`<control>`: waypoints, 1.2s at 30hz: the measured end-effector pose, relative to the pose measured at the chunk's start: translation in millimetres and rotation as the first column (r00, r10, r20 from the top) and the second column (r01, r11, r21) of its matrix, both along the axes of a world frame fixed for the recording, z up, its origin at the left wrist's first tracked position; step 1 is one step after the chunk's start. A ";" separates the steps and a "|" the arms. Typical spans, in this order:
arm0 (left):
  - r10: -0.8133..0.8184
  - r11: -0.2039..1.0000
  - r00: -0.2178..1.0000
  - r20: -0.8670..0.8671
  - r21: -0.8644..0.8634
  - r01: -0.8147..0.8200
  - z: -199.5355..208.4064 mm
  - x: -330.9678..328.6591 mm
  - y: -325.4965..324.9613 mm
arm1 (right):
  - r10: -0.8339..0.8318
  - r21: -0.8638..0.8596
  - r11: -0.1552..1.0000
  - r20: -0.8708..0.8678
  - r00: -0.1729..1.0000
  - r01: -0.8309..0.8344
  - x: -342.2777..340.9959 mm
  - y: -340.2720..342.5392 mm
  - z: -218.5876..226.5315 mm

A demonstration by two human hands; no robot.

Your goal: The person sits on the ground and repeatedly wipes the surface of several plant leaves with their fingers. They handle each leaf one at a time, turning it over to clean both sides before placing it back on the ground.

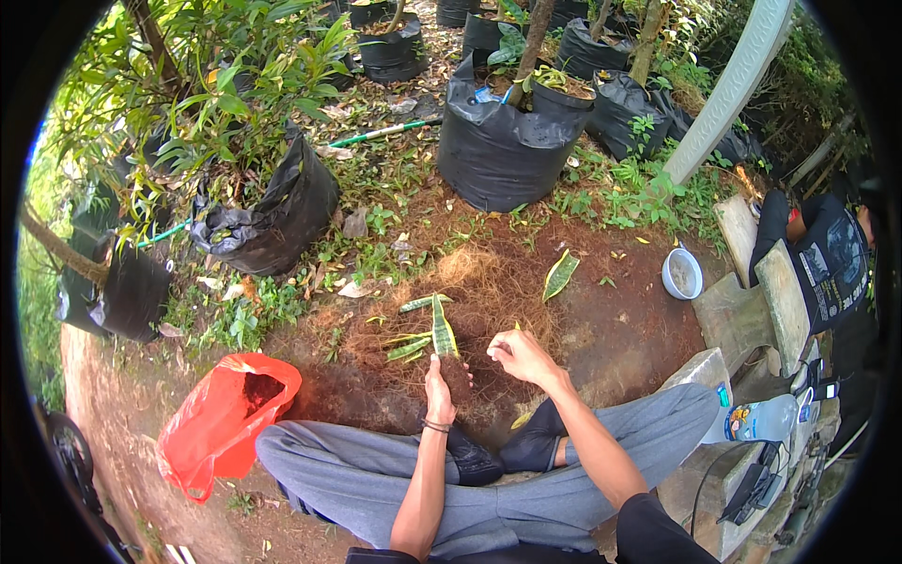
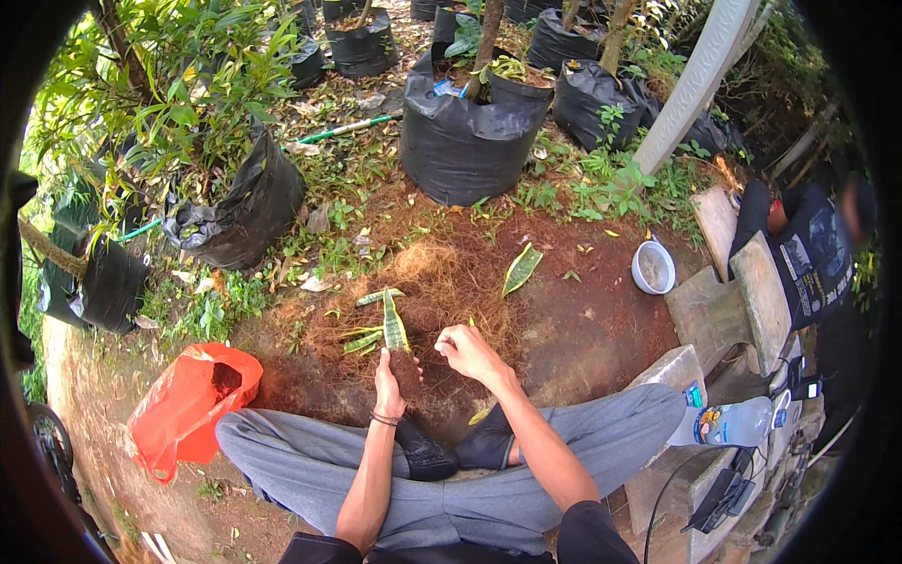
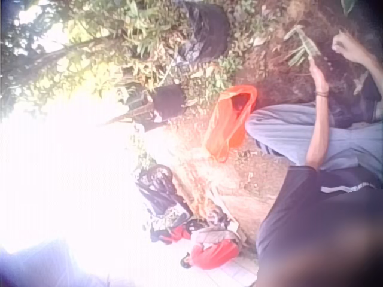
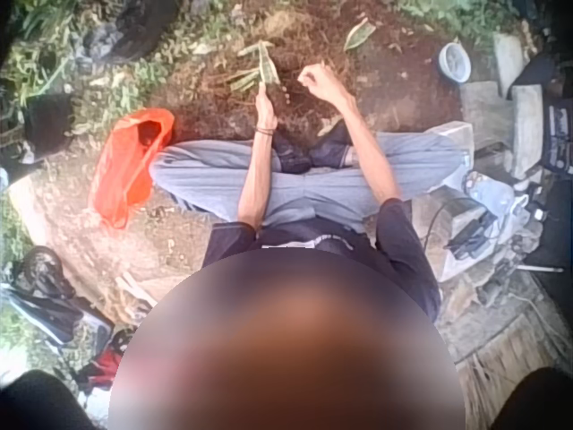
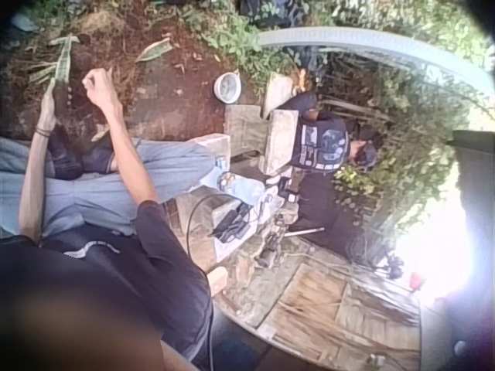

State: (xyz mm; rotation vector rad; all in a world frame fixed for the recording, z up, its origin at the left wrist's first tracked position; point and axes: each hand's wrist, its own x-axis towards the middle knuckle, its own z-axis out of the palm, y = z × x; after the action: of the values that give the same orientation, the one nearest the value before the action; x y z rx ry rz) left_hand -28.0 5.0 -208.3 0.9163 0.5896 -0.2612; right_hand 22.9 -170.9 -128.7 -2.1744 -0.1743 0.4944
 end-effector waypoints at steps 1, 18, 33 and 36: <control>0.002 1.000 1.000 -0.020 0.012 -0.001 -0.1 0.1 -0.1 | 0.015 0.004 1.000 0.019 1.000 -0.015 -0.4 0.3 -0.4; -0.002 0.999 1.000 -0.023 -0.053 0.001 5.3 -0.9 -8.4 | 0.158 0.115 0.980 0.064 0.985 -0.164 -4.2 44.6 19.0; -0.014 0.998 1.000 -0.019 -0.064 0.013 6.5 0.2 0.3 | -0.134 0.135 0.982 0.017 0.991 0.130 -14.7 17.4 -7.9; 0.045 0.997 0.999 0.009 -0.055 -0.044 5.5 2.9 5.8 | -0.008 0.107 0.994 -0.233 0.972 0.034 -34.6 11.6 -28.1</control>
State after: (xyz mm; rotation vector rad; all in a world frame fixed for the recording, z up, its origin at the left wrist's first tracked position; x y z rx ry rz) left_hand -25.1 10.7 -202.8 0.8499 0.5896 -0.2317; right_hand -11.7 -159.3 -156.7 -1.9911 -0.0489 0.7060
